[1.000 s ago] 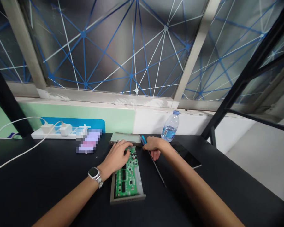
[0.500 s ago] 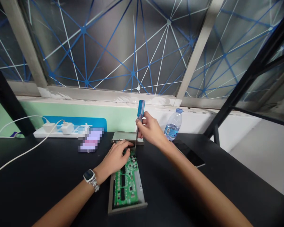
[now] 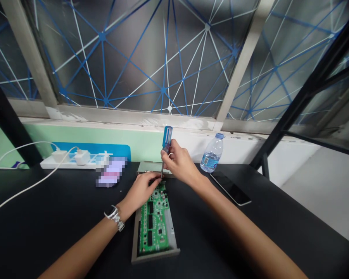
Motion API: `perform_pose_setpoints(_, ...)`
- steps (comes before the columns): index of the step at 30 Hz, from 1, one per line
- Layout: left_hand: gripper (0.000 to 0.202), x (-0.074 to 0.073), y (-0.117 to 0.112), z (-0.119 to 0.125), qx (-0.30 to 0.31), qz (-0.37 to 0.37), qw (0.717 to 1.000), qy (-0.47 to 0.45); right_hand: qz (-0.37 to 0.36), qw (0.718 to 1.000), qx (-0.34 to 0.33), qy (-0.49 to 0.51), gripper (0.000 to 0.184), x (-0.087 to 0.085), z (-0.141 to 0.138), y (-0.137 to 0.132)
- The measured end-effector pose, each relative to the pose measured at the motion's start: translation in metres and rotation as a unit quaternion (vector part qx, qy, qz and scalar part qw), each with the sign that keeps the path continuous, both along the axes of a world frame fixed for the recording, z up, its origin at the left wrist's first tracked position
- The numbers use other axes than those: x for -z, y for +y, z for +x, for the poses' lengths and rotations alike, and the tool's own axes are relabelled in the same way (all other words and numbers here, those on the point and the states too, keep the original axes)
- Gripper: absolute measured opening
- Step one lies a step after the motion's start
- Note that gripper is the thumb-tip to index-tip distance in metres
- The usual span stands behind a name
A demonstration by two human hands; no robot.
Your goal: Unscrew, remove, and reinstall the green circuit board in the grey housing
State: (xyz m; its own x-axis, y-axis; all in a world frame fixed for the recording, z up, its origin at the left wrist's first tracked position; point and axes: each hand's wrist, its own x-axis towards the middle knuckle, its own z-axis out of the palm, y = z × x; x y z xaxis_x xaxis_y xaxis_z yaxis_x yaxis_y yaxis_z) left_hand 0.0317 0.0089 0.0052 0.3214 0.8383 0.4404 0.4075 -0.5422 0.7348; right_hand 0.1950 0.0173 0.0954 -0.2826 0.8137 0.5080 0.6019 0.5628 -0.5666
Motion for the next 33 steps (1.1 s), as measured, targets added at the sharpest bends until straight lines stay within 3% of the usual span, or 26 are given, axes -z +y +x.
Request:
perform_pose_setpoints(7, 0.024, 0.002, 0.002, 0.0, -0.005, -0.009, 1.0, 0.003, -0.008, 0.999, -0.032, 0.016, 0.015, 0.001, 0.003, 0.003)
perform_pose_setpoints(13, 0.021, 0.006, 0.003, -0.001, -0.019, 0.016, 0.999, 0.038, -0.083, 0.992, -0.08, 0.047, 0.016, 0.0, 0.01, 0.011)
perform_pose_setpoints(18, 0.02, 0.007, 0.002, 0.0, -0.036, 0.032, 0.997, 0.052, -0.026, 0.998, -0.002, 0.054, 0.037, 0.002, 0.008, 0.01)
perform_pose_setpoints(23, 0.02, 0.007, 0.002, 0.0, -0.04, 0.033, 0.997, 0.064, 0.047, 0.996, 0.067, 0.017, 0.045, 0.005, 0.002, 0.011)
perform_pose_setpoints(33, 0.02, 0.006, 0.0, -0.001, -0.046, 0.022, 0.996, 0.072, 0.049, 0.995, 0.082, 0.023, 0.049, 0.005, 0.001, 0.012)
